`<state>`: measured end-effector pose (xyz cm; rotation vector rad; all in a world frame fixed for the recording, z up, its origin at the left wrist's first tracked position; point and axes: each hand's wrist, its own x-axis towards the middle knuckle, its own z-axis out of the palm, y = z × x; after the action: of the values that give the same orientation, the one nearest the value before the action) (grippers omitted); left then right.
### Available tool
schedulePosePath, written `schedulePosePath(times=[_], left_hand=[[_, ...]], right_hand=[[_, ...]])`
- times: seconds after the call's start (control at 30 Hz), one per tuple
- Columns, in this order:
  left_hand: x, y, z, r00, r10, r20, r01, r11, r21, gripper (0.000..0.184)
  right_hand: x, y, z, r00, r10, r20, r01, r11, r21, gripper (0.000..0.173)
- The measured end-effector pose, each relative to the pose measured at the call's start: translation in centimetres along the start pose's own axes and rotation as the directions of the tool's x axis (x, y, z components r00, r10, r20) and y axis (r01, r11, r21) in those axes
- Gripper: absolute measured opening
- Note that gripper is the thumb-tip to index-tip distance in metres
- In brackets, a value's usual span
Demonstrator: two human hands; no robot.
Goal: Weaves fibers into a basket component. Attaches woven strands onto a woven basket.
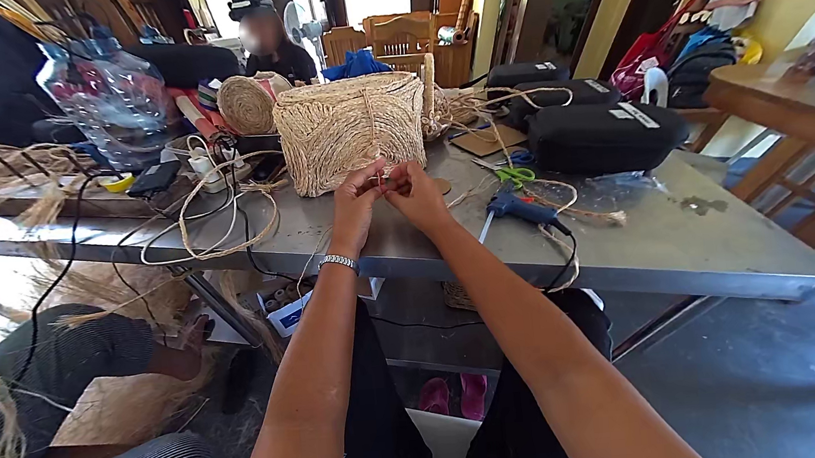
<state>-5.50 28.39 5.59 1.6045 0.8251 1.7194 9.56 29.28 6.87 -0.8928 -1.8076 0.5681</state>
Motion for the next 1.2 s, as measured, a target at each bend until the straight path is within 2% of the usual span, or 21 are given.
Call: schedulePosePath(times=[0.1, 0.23, 0.43, 0.6, 0.93, 1.2], left_hand=[[0.0, 0.0, 0.0, 1.0, 0.019, 0.002, -0.019, 0.998, 0.052, 0.041], [0.0, 0.0, 0.1, 1.0, 0.022, -0.008, -0.021, 0.991, 0.133, 0.041], [-0.2, 0.6, 0.3, 0.999, 0.02, -0.036, -0.009, 0.959, 0.283, 0.042], [-0.1, 0.5, 0.2, 0.998, 0.029, -0.06, -0.008, 0.945, 0.326, 0.042], [0.0, 0.2, 0.1, 0.997, 0.015, -0.08, 0.001, 0.98, 0.197, 0.039], [-0.1, 0.5, 0.1, 0.994, -0.076, -0.078, 0.07, 0.995, -0.068, 0.043]], right_hand=[[-0.1, -0.1, 0.0, 0.996, -0.073, -0.048, 0.067, 0.992, -0.108, 0.029], [-0.3, -0.4, -0.1, 0.992, -0.094, -0.082, 0.077, 0.977, -0.2, 0.015], [-0.5, -0.8, -0.5, 0.989, -0.076, -0.129, 0.036, 0.957, -0.286, 0.016], [-0.3, -0.5, -0.6, 0.996, -0.04, -0.076, 0.022, 0.974, -0.223, 0.019], [0.4, 0.3, -0.3, 0.995, 0.005, 0.098, 0.004, 0.996, -0.093, 0.031], [0.5, 0.4, -0.2, 0.994, 0.001, 0.11, 0.008, 0.996, -0.084, 0.035]])
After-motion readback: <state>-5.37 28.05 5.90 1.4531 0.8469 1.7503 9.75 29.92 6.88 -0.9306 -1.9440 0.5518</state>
